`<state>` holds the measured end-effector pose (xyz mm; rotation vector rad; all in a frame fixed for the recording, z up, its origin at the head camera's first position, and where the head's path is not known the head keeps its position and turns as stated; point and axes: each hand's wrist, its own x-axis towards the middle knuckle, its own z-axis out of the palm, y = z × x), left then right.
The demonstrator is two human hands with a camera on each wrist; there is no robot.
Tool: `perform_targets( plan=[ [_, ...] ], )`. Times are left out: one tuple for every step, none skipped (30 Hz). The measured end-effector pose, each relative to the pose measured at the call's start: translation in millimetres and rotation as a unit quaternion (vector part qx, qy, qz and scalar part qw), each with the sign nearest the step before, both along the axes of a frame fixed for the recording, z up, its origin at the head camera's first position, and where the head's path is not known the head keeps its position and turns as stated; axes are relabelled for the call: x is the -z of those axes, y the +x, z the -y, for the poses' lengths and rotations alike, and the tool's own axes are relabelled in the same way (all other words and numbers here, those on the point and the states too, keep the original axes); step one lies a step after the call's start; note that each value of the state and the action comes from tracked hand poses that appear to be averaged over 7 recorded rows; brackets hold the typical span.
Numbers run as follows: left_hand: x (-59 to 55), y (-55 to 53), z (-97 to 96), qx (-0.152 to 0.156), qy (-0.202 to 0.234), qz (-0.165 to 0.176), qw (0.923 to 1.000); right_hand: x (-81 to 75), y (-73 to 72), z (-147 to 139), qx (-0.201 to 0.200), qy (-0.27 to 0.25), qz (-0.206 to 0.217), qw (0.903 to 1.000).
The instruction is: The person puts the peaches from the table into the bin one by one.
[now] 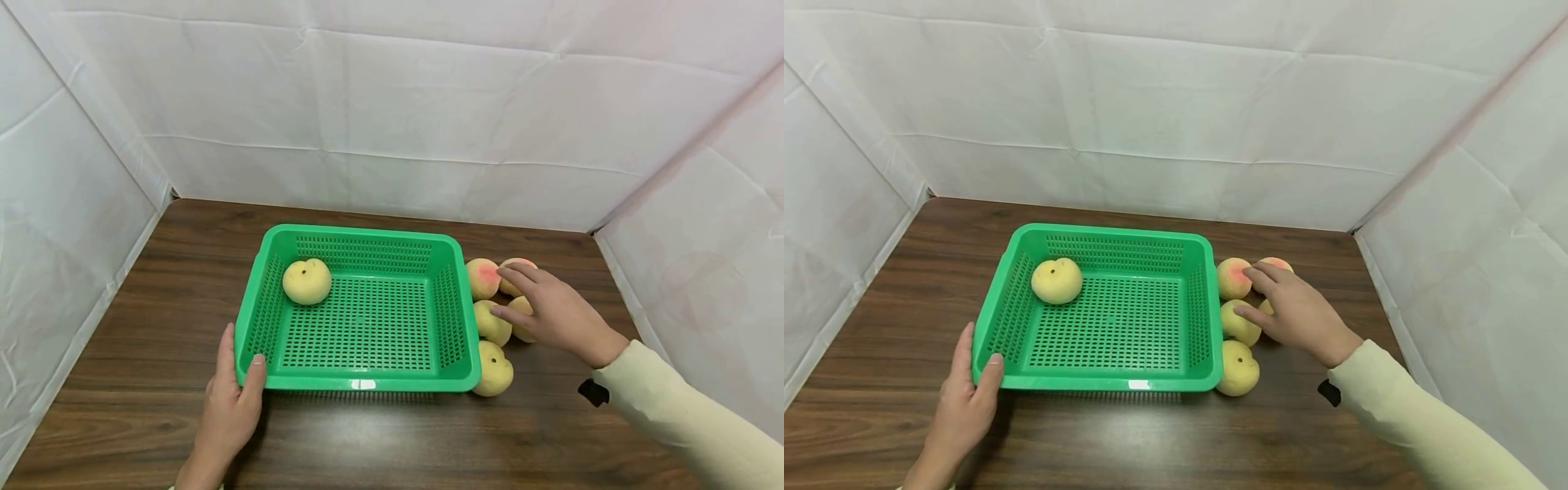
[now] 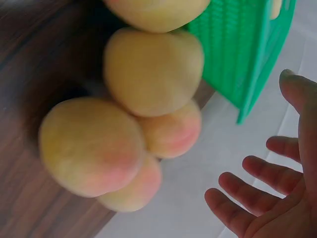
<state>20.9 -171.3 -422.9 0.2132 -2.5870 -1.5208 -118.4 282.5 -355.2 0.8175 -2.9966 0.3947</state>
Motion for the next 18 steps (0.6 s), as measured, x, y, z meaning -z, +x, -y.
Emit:
perform_targets(
  plan=[
    [-0.1,0.1,0.1,0.0,-0.001,0.001,1.0,1.9,0.4,-4,0.013,0.005,0.004,0.9999],
    [-0.2,0.2,0.3,0.0,-0.002,0.002,1.0,3.5,0.8,-8,0.025,0.007,0.009,0.9996],
    [-0.3,0.4,0.4,0.0,-0.003,0.004,1.0,4.8,1.3,-12,0.038,0.011,0.017,0.9991],
    [-0.5,0.6,0.5,-0.001,-0.004,0.005,1.0,6.3,1.7,-15,0.049,0.014,0.025,0.9984],
    [-0.6,0.6,0.6,0.0,-0.004,0.006,1.0,7.7,2.0,-19,0.058,0.016,0.034,0.9976],
    [-0.7,0.7,0.7,0.0,-0.004,0.007,1.0,9.3,2.1,-22,0.068,0.017,0.044,0.9966],
    [-0.8,0.8,0.7,0.0,-0.005,0.008,1.0,11.1,2.3,-25,0.076,0.017,0.053,0.9956],
    [-0.9,0.9,0.8,0.0,-0.005,0.009,1.0,13.1,2.4,-27,0.084,0.016,0.061,0.9945],
    [-0.9,0.8,0.8,0.001,-0.005,0.008,1.0,15.2,2.6,-30,0.089,0.017,0.067,0.9936],
    [-1.0,0.9,0.8,0.001,-0.005,0.009,0.9999,17.5,2.7,-32,0.093,0.018,0.073,0.9929],
    [-1.1,1.0,0.8,0.001,-0.005,0.009,0.9999,19.9,2.9,-34,0.098,0.019,0.079,0.9919],
    [-1.2,1.0,0.9,0.001,-0.006,0.009,0.9999,22.5,3.0,-36,0.101,0.02,0.083,0.9912],
    [-1.3,0.9,0.9,0.001,-0.006,0.009,0.9999,24.8,3.3,-38,0.104,0.021,0.087,0.9905],
    [-1.4,0.9,1.0,0.001,-0.006,0.01,0.9999,27.0,3.4,-40,0.106,0.023,0.091,0.9899],
    [-1.6,0.8,1.1,0.001,-0.005,0.011,0.9999,29.3,3.3,-42,0.107,0.027,0.094,0.9895],
    [-1.8,0.7,1.1,0.002,-0.005,0.013,0.9999,31.7,3.1,-43,0.108,0.029,0.098,0.9889],
    [-1.9,0.5,1.2,0.002,-0.005,0.015,0.9999,34.0,2.6,-45,0.109,0.031,0.102,0.9883],
    [-2.0,0.3,1.2,0.002,-0.005,0.016,0.9999,36.1,2.2,-47,0.11,0.034,0.104,0.9879]
  ],
)
